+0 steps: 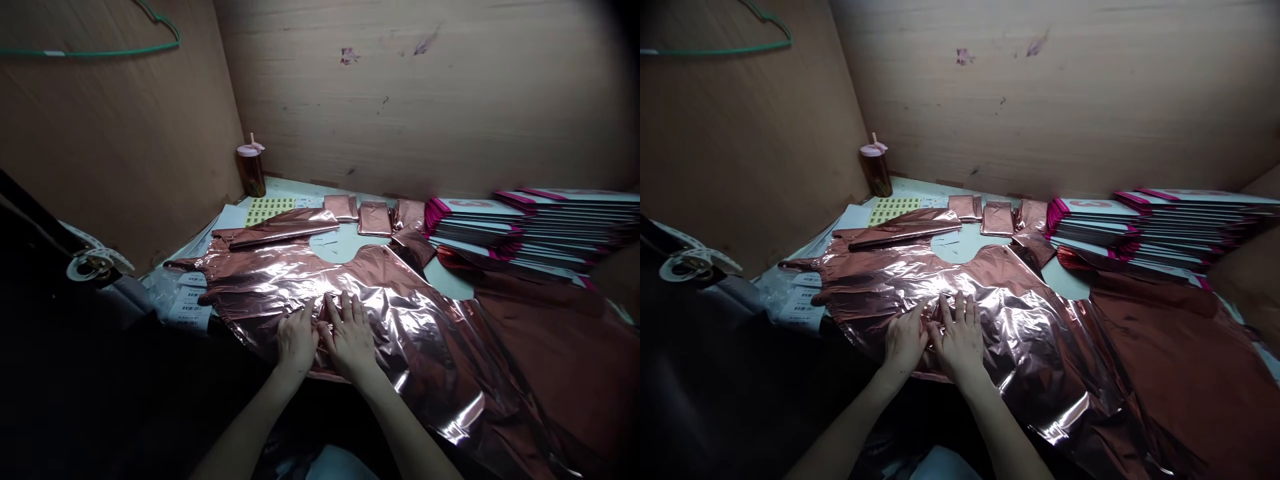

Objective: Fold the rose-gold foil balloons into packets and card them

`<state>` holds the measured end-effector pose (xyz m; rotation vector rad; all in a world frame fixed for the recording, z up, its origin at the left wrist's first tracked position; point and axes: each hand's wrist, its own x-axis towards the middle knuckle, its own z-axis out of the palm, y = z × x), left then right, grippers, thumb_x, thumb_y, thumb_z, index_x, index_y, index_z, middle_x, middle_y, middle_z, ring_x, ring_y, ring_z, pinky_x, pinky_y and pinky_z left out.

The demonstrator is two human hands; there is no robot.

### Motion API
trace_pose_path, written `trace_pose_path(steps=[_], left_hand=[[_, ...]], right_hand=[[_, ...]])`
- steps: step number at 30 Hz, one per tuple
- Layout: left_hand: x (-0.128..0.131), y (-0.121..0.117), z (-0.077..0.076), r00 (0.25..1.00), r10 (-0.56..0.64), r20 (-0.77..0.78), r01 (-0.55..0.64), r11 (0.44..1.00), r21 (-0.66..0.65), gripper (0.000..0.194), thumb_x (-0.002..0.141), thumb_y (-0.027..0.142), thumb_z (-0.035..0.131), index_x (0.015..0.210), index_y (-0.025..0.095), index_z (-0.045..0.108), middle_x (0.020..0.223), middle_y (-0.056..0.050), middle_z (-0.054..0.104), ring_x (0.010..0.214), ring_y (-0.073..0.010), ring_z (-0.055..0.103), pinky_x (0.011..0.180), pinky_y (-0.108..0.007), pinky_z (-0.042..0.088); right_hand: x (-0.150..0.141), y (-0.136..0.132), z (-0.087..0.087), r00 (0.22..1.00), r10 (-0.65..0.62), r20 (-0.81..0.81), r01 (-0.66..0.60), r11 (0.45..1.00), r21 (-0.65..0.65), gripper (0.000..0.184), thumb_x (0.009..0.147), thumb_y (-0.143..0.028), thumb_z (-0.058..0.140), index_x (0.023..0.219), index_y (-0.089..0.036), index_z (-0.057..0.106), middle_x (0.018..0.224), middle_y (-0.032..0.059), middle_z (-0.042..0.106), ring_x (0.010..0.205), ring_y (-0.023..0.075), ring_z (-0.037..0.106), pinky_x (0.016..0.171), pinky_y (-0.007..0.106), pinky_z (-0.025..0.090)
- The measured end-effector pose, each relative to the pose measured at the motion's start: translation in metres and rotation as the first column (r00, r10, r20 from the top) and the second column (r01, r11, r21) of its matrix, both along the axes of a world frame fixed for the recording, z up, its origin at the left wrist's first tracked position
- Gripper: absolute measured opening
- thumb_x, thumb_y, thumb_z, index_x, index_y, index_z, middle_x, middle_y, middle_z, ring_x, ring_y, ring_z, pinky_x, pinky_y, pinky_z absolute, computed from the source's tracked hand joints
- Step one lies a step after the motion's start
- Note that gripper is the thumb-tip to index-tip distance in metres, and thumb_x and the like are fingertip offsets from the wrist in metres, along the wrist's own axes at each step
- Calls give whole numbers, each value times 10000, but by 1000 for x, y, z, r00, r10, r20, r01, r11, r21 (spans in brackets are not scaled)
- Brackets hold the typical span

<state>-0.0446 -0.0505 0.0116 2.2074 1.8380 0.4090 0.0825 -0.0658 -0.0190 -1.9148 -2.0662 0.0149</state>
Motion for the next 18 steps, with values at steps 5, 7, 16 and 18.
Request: trace_pose_path(steps=[5, 7, 16, 18], left_hand=[[-20, 3, -11, 962, -259, -90, 272, 944, 188, 470, 910, 143, 518, 1341, 318, 582, 1500, -50, 456, 1301, -306, 439, 1042, -487, 380], [-32, -1, -20, 941, -312, -129, 335, 910, 246, 447, 961, 229, 464, 1403, 266, 523, 1534, -49, 415, 1380, -303, 356, 1103, -503, 321], [-73, -26, -46, 858, -408, -313, 511, 743, 433, 829, 787, 408, 691, 1495, 125, 367, 1549, -99, 382, 1443, -299, 307, 1195, -456, 227], [-78, -20, -53, 830, -406, -384, 557, 654, 512, 577, 881, 244, 575, 1438, 136, 466, 1491, -83, 475, 1411, -257, 381, 1194, -406, 261]], right_hand=[[15, -8, 2, 988, 148, 48, -144, 986, -83, 868, 889, -721, 387, 1559, -189, 238, 1616, 148, 188, 1487, 387, 86, 1178, 541, 151], [31, 2, 3, 972, 221, 80, -211, 970, -117, 854, 890, -734, 363, 1567, -243, 192, 1628, 121, 155, 1487, 384, 91, 1178, 544, 150], [101, 187, 19, 965, 142, 220, -91, 970, -226, 605, 980, -602, 214, 1549, -405, 156, 1634, 32, 169, 1398, 410, 283, 1069, 647, 235], [102, 225, 21, 969, 103, 223, -59, 979, -198, 587, 985, -580, 207, 1544, -400, 199, 1621, 48, 218, 1346, 405, 344, 1026, 641, 288]])
